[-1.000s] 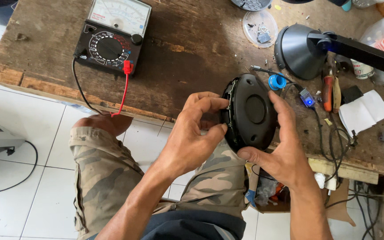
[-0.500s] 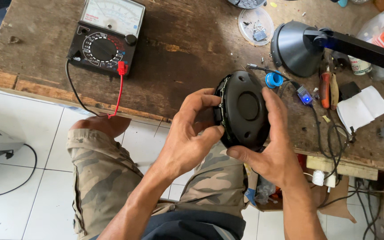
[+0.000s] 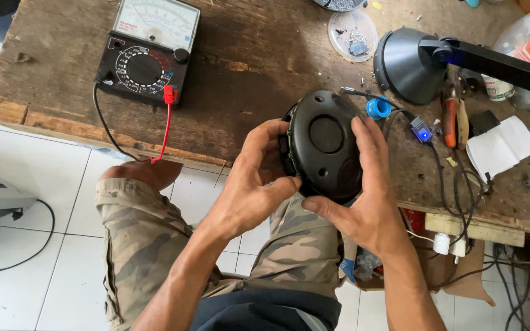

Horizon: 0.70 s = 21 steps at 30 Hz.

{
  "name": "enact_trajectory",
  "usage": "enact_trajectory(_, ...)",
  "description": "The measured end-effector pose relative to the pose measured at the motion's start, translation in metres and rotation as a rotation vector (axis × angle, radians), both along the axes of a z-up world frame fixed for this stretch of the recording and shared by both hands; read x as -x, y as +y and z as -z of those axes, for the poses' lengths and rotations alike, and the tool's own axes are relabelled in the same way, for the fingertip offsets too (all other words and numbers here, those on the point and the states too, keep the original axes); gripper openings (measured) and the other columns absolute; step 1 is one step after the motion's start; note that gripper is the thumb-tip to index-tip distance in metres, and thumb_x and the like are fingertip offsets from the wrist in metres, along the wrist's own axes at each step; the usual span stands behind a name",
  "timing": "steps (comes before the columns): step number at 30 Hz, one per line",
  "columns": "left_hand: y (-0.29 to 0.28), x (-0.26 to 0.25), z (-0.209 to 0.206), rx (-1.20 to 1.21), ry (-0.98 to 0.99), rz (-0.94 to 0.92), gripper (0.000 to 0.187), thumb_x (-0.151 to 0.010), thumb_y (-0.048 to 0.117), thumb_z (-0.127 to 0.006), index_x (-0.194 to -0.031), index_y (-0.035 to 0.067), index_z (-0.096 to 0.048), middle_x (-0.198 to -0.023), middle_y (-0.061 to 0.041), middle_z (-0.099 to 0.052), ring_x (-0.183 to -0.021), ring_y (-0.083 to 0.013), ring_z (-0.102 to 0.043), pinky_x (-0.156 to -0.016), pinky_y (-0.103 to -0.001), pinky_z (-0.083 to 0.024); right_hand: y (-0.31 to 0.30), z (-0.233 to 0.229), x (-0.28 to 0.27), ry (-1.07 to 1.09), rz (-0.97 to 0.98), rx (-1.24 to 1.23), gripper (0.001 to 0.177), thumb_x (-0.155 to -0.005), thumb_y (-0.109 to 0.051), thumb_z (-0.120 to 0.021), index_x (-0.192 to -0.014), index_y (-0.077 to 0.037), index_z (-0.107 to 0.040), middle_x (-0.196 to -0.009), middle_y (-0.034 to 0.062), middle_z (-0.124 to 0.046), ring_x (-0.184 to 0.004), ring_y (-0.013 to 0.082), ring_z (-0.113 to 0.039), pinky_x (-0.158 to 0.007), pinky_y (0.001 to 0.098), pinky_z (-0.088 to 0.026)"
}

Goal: The person uses a soldering iron to work on the internal components of a disassembled black electronic device. They then reassemble the device by fitting the casing halves together and pressing the seams to secure them.

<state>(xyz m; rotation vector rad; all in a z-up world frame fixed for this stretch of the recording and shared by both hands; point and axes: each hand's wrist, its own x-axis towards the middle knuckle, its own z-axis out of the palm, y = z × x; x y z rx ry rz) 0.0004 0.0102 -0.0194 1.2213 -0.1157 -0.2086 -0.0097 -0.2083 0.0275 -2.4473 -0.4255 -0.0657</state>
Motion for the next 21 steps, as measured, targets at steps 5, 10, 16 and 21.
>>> enact_trajectory(5, -0.008, -0.001, -0.014, -0.067, -0.142, -0.023, 0.068, -0.084, 0.008, -0.071, -0.149, 0.018, -0.053, -0.162, -0.007, -0.044, -0.136, -0.0191, -0.061, -0.104, -0.038, -0.065, 0.01, -0.004, 0.002, 0.108, 0.024, -0.281, 0.124, -0.082, -0.048, -0.084, -0.176, -0.007, -0.013, -0.182, 0.0222, -0.026, -0.17, 0.0319, -0.03, -0.138, 0.0474, -0.029)
enact_trajectory(10, -0.008, -0.008, -0.05, -0.343, -0.254, -0.008, 0.071, -0.079, 0.018, -0.064, -0.15, 0.02, -0.053, -0.17, -0.021, -0.036, -0.157, -0.036, -0.047, -0.117, -0.046, -0.049, 0.02, 0.015, -0.003, 0.268, -0.029, -0.802, 0.125, -0.084, -0.033, -0.088, -0.177, -0.01, -0.008, -0.183, 0.0217, -0.028, -0.164, 0.0333, -0.042, -0.133, 0.0536, -0.045)
enact_trajectory(16, -0.017, -0.02, -0.069, -0.68, -0.607, -0.03, 0.066, -0.085, 0.01, -0.054, -0.15, 0.017, -0.059, -0.164, -0.029, -0.047, -0.136, -0.0482, -0.05, -0.113, -0.063, -0.043, 0.032, 0.031, -0.007, 0.364, -0.059, -1.219, 0.12, -0.085, -0.031, -0.094, -0.176, -0.012, -0.019, -0.18, 0.012, -0.036, -0.169, 0.028, -0.037, -0.142, 0.0481, -0.035)
enact_trajectory(21, -0.021, -0.031, -0.051, -0.996, -0.793, 0.075, 0.087, -0.078, 0.007, -0.056, -0.163, 0.016, -0.045, -0.162, -0.009, -0.062, -0.153, -0.0537, -0.049, -0.118, -0.076, -0.031, 0.051, 0.05, -0.006, 0.434, 0.088, -1.397, 0.1, -0.084, -0.01, -0.092, -0.169, -0.01, -0.039, -0.168, 0.0114, -0.052, -0.158, 0.0252, -0.049, -0.133, 0.0461, -0.043)
